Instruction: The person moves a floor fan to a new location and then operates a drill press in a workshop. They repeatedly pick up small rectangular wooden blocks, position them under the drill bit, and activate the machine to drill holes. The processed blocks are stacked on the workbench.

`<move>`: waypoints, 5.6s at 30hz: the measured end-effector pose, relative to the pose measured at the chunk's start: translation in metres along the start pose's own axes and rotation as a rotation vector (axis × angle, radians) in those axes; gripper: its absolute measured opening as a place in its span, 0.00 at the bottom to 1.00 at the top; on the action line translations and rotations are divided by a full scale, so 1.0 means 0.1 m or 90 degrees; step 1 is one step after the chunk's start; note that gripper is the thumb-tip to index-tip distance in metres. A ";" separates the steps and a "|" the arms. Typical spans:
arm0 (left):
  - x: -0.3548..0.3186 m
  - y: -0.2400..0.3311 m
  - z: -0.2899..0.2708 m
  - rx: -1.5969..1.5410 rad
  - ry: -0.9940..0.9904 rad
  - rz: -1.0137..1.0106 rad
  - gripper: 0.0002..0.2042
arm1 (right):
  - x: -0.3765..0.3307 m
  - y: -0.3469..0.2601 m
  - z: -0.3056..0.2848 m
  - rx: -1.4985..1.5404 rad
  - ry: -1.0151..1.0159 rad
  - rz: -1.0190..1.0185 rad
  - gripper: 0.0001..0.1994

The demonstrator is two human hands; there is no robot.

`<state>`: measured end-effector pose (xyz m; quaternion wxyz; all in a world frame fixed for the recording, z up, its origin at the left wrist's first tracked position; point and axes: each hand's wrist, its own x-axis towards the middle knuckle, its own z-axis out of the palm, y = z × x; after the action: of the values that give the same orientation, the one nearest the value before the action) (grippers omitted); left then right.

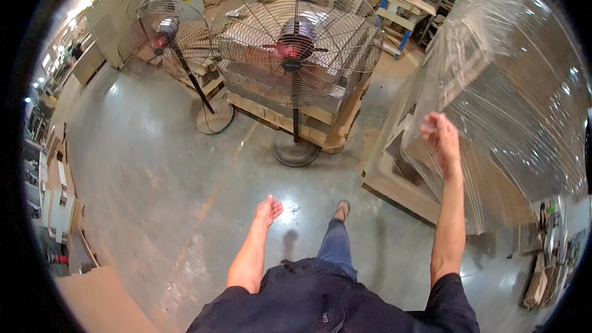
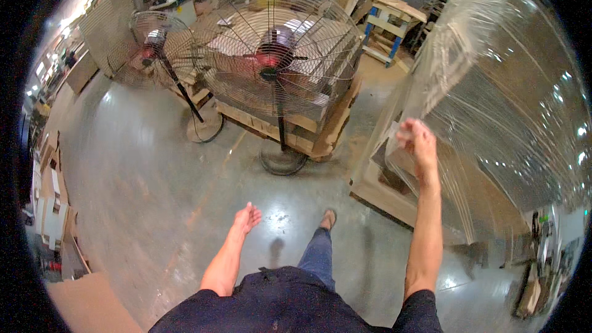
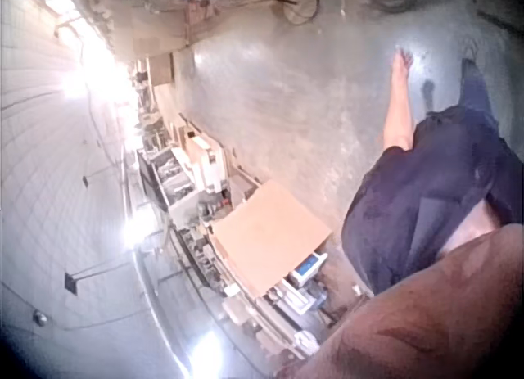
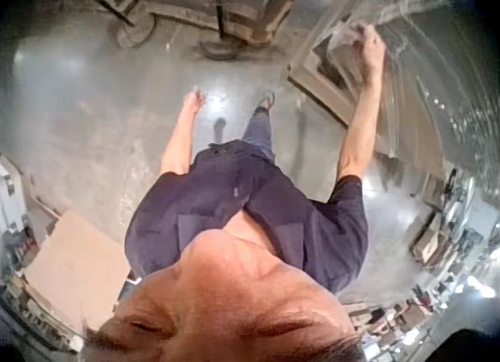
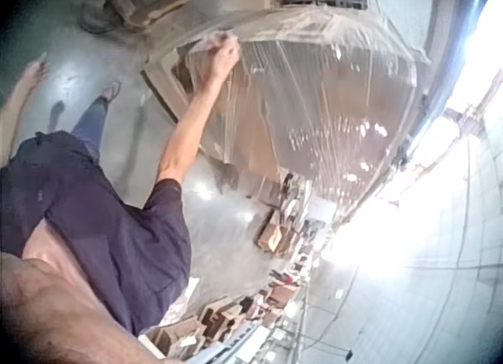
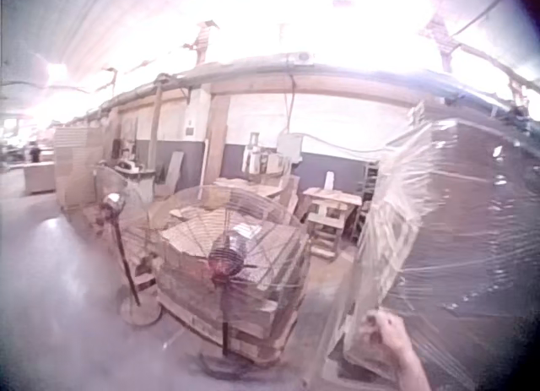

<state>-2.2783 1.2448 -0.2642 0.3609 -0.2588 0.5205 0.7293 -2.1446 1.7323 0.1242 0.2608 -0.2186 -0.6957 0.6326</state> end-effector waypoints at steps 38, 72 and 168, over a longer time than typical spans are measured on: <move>3.41 1.65 4.34 -0.833 -0.015 0.408 0.42 | 5.93 0.12 4.55 -0.356 -0.955 -0.762 0.28; 2.43 4.35 6.49 -0.563 0.843 0.851 0.38 | 6.08 -0.10 4.85 -0.344 -1.191 -0.810 0.48; 1.40 1.13 4.60 0.366 0.355 0.344 0.22 | 3.63 2.28 4.14 -0.280 -1.063 -0.273 0.16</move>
<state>-2.4541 1.6933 -0.1558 0.0624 -0.1899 0.8263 0.5266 -2.6937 1.6693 -0.0976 -0.2663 0.4036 -0.7909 0.3750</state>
